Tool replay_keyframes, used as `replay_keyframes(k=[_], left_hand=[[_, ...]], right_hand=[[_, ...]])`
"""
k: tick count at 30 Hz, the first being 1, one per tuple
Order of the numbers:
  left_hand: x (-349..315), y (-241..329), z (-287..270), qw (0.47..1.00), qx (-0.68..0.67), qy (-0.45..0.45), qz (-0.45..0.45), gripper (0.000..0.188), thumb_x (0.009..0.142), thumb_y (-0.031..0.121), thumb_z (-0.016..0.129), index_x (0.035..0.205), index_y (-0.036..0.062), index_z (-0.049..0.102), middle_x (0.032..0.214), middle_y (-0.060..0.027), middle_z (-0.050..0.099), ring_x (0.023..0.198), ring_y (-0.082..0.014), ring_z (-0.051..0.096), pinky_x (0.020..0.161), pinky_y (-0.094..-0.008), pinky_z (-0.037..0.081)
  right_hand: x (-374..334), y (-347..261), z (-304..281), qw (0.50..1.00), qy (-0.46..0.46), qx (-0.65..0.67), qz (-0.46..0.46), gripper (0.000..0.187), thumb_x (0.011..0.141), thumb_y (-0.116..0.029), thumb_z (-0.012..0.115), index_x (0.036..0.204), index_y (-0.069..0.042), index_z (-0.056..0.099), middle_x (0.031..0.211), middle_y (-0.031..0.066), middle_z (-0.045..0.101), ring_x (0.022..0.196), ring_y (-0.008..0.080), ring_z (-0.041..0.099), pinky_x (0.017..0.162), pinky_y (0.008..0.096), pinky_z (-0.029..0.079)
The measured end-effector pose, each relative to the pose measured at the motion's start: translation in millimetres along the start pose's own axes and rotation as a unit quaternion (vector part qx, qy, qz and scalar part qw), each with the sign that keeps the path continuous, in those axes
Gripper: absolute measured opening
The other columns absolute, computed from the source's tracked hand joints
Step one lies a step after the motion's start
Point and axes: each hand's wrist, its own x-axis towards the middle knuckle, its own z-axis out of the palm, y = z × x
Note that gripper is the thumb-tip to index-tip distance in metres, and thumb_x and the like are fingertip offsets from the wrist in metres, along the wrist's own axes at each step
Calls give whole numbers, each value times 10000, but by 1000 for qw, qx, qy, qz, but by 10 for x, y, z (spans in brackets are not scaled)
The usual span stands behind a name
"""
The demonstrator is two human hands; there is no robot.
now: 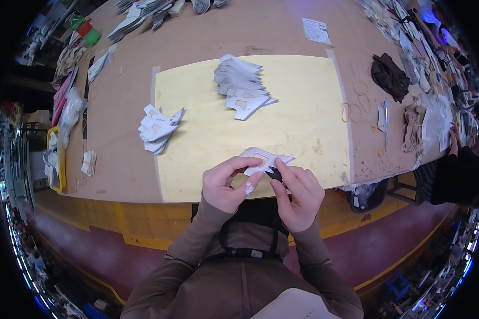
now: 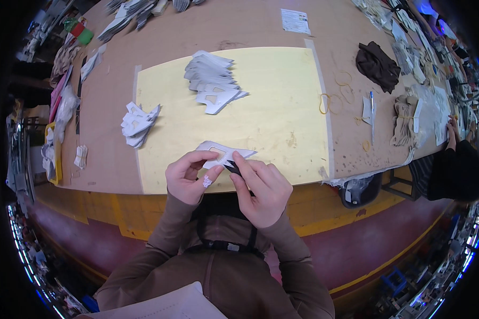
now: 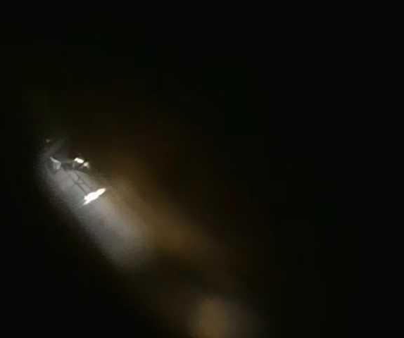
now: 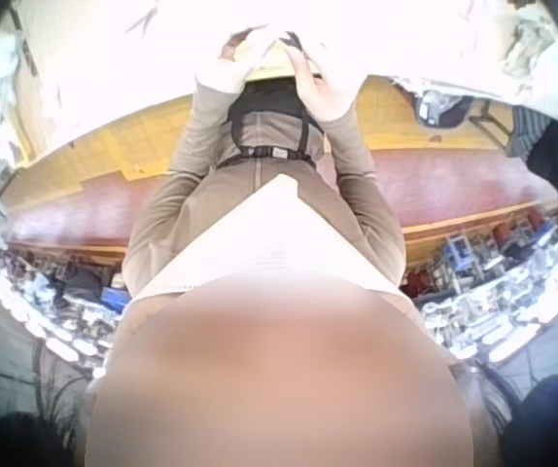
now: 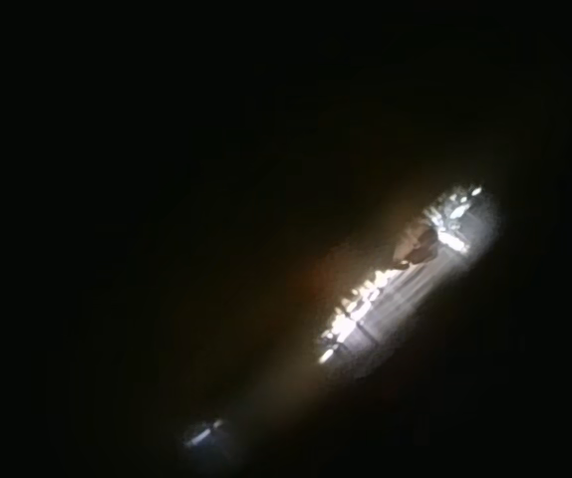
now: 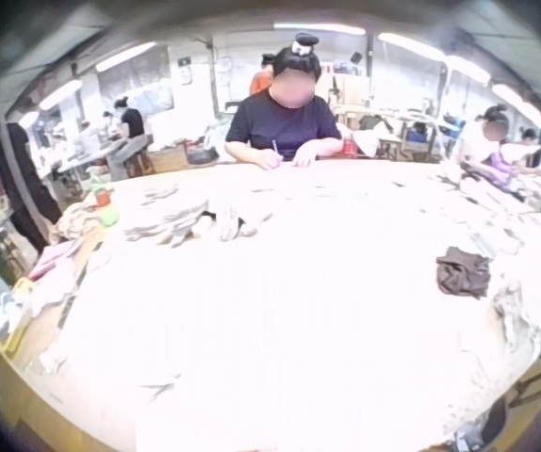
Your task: The person trims the edges of small white fabric pieces using a small cutting tool. They handle the pieces one at a time, trim the edges, and place the finished pieces into a growing pile on the table.
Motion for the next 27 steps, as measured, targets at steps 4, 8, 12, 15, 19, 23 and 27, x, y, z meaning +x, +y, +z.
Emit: replay_keyframes(k=[4,8,12,15,19,23,27], left_hand=[[-25,-1,-10,996,-80,8,-41,352,835,-52,707,1170,-76,603,1107,-150,665,1014,-171,645,918,-286,513],[-36,4,-50,987,-141,1,-82,377,832,-64,707,1185,-89,579,1117,-166,657,1036,-178,644,930,-285,513],[-48,21,-80,983,-148,-2,-108,375,832,-75,701,1184,-91,572,1122,-170,654,1047,-183,642,934,-286,514],[-78,39,-76,982,-161,-7,-102,364,838,-78,693,1181,-92,569,1113,-170,656,1051,-184,640,931,-283,518],[-101,42,-95,977,-189,-2,-95,381,845,-86,680,1205,-102,555,1125,-187,650,1060,-189,640,922,-277,527],[-113,18,-125,979,-176,-4,-99,407,848,-96,669,1233,-110,538,1148,-204,642,1062,-193,642,915,-273,531],[-117,-13,-120,980,-185,-5,-69,415,849,-97,668,1240,-113,532,1144,-202,645,1059,-193,642,919,-272,528]], right_hand=[[-11,4,12,1000,3,-6,-8,418,730,-18,752,1144,-42,697,839,52,641,605,188,522,539,288,430],[4,4,-7,1000,-8,-7,-15,407,731,-13,751,1134,-40,703,829,51,634,598,185,518,532,289,427],[14,-8,18,1000,-4,6,-6,397,730,-4,748,1123,-33,704,822,55,631,607,190,533,534,291,429],[16,-33,40,999,11,36,12,382,729,8,741,1108,-26,706,817,61,631,619,197,552,538,293,434],[22,-51,-30,998,-23,58,-2,372,732,48,722,1101,-1,701,816,83,637,652,189,568,558,279,440],[39,-49,-41,998,-43,52,3,383,730,65,714,1107,3,701,818,90,643,654,179,567,556,271,434],[40,-47,-44,998,-46,54,-1,385,734,60,713,1114,-3,701,821,92,645,655,179,570,551,270,431]])
